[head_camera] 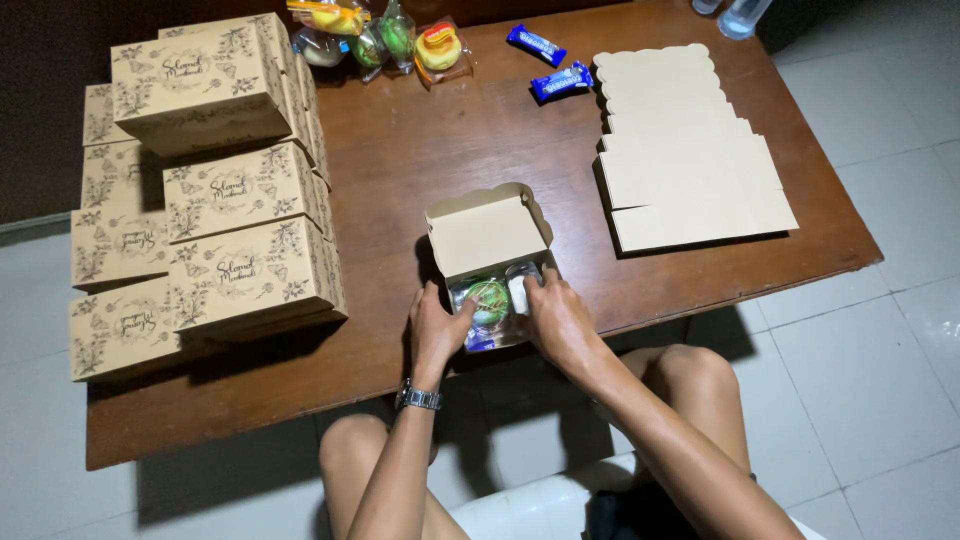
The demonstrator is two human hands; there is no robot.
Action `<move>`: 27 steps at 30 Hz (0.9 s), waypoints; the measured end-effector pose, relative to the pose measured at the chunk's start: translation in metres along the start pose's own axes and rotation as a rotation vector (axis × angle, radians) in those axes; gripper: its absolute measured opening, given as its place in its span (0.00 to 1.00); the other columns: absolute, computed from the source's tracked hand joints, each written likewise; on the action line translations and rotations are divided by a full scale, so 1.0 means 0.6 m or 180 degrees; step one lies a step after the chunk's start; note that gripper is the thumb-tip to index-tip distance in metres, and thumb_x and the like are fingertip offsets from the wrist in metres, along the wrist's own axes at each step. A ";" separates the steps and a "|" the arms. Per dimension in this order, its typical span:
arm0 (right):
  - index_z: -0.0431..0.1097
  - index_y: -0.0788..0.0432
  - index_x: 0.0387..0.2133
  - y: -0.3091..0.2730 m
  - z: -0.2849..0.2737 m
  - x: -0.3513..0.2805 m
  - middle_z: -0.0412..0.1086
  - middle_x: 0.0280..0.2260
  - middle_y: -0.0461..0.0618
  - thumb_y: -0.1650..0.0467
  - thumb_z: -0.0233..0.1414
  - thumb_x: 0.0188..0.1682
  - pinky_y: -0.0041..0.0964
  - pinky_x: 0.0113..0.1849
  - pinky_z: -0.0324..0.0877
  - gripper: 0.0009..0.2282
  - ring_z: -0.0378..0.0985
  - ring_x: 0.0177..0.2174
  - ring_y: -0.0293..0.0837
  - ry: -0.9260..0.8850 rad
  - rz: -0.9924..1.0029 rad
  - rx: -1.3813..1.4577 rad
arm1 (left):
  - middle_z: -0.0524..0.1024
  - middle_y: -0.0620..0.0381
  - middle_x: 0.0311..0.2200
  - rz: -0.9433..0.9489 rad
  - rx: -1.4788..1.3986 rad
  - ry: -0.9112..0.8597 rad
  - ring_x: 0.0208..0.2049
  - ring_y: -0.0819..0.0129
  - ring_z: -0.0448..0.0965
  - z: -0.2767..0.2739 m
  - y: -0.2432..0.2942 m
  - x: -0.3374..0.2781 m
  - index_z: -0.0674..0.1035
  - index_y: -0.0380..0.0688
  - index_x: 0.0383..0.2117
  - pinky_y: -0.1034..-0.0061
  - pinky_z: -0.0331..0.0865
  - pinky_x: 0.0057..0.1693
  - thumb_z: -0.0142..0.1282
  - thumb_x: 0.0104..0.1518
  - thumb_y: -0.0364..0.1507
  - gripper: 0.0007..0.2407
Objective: Folding cardboard boxes and packing them with snack items like candies and jellies.
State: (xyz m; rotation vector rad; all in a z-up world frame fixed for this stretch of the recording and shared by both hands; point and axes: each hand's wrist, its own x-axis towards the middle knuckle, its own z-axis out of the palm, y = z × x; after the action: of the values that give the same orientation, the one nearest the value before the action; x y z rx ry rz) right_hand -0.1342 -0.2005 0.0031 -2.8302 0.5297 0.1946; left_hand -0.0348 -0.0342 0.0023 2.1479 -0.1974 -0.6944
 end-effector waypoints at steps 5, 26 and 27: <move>0.75 0.64 0.40 0.007 -0.093 -0.020 0.73 0.34 0.64 0.67 0.61 0.45 0.56 0.36 0.78 0.14 0.82 0.35 0.66 0.0369 -0.0198 0.0879 | 0.66 0.33 0.60 0.0202 -0.0173 -0.0085 0.65 0.37 0.63 -0.042 0.036 -0.021 0.65 0.29 0.63 0.49 0.60 0.67 0.62 0.51 0.46 0.38; 0.75 0.58 0.51 0.107 -0.076 0.097 0.77 0.38 0.53 0.70 0.61 0.49 0.39 0.39 0.76 0.16 0.76 0.37 0.41 0.0441 0.0265 0.3771 | 0.72 0.28 0.54 0.1106 -0.1855 0.0251 0.58 0.50 0.71 -0.041 -0.008 0.035 0.69 0.32 0.62 0.54 0.65 0.62 0.56 0.55 0.23 0.25; 0.74 0.58 0.51 0.113 -0.081 0.093 0.77 0.38 0.54 0.71 0.61 0.48 0.38 0.38 0.76 0.16 0.75 0.37 0.41 0.0435 0.0204 0.3759 | 0.71 0.26 0.54 0.1137 -0.1846 0.0243 0.57 0.49 0.70 -0.041 0.001 0.031 0.68 0.30 0.62 0.54 0.66 0.62 0.56 0.54 0.22 0.26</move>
State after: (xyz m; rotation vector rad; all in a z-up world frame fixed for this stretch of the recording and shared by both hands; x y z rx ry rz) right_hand -0.1037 -0.2937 0.0244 -1.6773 0.5160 -0.2394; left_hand -0.0061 -0.0247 0.0073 1.5279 -0.2899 -0.3960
